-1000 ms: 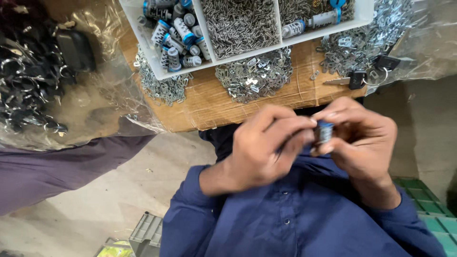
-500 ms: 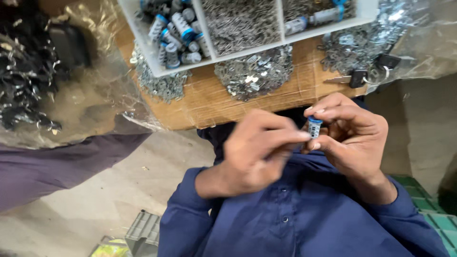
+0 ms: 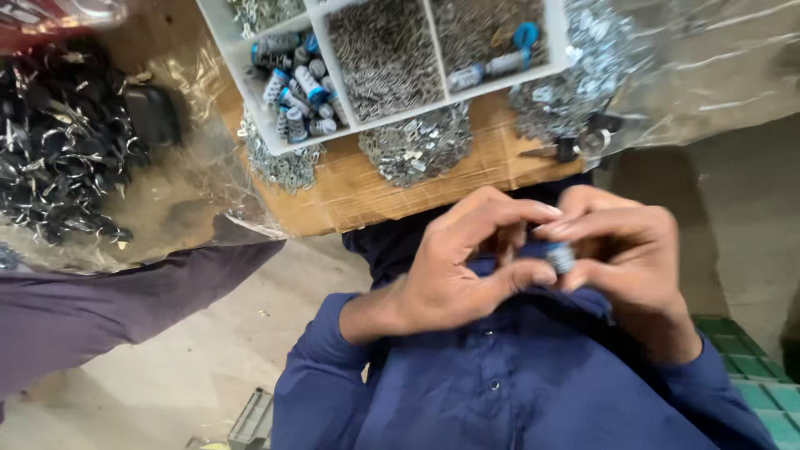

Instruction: The person assembles small key cylinders by inserting metal pins into a cylindrical housing and securing them with a blue cap. The person handles the components by hand, repeatedly picking up pins and inserting them into the cylinder, then placing the finished units into a compartmentalized tray.

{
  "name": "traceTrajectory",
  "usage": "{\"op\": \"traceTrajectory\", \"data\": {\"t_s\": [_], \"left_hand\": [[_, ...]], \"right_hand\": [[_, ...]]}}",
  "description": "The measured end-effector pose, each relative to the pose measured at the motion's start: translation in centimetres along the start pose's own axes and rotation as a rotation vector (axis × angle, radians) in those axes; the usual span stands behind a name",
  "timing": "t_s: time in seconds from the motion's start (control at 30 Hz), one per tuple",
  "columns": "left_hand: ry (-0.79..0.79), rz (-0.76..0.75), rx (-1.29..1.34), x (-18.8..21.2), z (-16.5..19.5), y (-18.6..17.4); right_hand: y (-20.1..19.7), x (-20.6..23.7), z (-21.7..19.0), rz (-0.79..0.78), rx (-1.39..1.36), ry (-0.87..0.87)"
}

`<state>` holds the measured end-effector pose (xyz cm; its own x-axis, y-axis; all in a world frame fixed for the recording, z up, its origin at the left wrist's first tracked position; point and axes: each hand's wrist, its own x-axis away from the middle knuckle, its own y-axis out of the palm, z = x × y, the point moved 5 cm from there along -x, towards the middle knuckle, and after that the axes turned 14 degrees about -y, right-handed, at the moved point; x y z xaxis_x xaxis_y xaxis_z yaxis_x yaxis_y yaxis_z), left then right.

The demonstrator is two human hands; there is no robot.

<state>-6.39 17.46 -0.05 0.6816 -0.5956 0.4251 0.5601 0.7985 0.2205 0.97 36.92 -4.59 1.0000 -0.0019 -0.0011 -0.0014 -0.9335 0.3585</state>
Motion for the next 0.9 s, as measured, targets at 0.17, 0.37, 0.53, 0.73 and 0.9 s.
{"op": "traceTrajectory", "data": {"t_s": [0.17,0.37,0.53,0.73,0.9], "left_hand": [[0.49,0.497,-1.009,-4.1,4.9,1.4],[0.344,0.242,-0.465,-4.3,4.4,-2.0],[0.143,0.189,0.821,0.4,2.4,-8.6],[0.327,0.433,-0.027,4.2,2.3,-12.2],[0.433,0.307,-0.052,3.5,5.2,-11.7]], "right_hand": [[-4.6,0.8,-2.2,0.475,-0.043,-0.164],[-3.9,-3.0,-4.2,0.493,0.034,-0.255],[5.2,-7.8,-2.0,0.114,0.245,0.031],[10.8,-10.4,2.3,-0.143,0.022,0.283],[11.3,-10.0,1.8,-0.236,-0.045,0.466]]}}
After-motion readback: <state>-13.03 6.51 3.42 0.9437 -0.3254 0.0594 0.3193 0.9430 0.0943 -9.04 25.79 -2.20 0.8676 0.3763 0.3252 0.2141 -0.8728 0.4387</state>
